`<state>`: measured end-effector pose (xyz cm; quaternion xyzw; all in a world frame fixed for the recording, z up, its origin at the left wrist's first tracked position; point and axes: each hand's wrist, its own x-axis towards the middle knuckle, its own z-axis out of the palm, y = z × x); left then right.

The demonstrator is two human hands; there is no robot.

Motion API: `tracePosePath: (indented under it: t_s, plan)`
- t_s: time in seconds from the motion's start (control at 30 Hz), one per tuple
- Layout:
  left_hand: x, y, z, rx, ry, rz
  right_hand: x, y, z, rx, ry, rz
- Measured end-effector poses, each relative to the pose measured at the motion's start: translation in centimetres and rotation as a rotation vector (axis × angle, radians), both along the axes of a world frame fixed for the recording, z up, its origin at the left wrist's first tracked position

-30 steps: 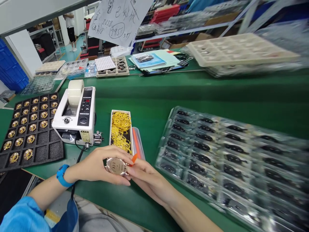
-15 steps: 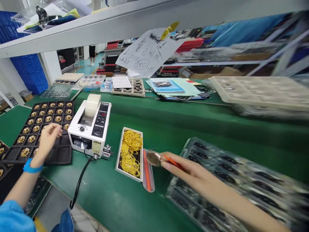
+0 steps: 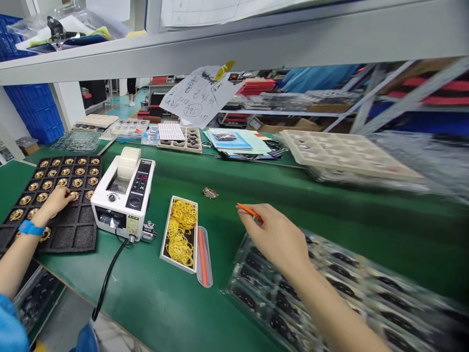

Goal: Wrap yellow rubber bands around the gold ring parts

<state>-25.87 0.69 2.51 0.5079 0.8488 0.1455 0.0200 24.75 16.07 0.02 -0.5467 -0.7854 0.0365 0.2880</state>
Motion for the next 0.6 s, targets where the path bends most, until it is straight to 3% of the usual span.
tracePosePath:
  t_s: [0.1,0.2,0.27,0.33,0.4,0.43,0.5,0.6]
  plan:
    - [-0.4,0.4,0.6,-0.007,0.005,0.019,-0.1,-3.6,0.0,0.031,0.072,0.049]
    - [0.3,0.7,2.0,0.031,0.011,0.011,-1.3,-7.1,0.0,0.207,0.173,0.2]
    - [2.1,0.4,3.6,0.121,0.046,0.022,-2.3,-8.8,0.0,0.292,0.215,0.283]
    - [5.6,-0.5,5.5,0.292,0.053,0.036,-3.2,-9.8,0.2,0.275,0.298,0.332]
    - [10.6,-1.7,7.0,0.641,-0.228,-0.053,-3.9,-10.3,0.5,0.153,0.454,0.354]
    - [13.4,-2.3,7.4,0.689,-0.425,-0.146,-4.1,-10.4,0.8,0.062,0.547,0.36]
    - [18.8,-3.2,7.3,0.556,-0.845,-0.328,-4.4,-10.5,1.3,-0.149,0.707,0.375]
    - [24.2,-2.7,4.9,0.133,-1.33,-0.495,-4.6,-10.9,1.8,-0.43,0.841,0.406]
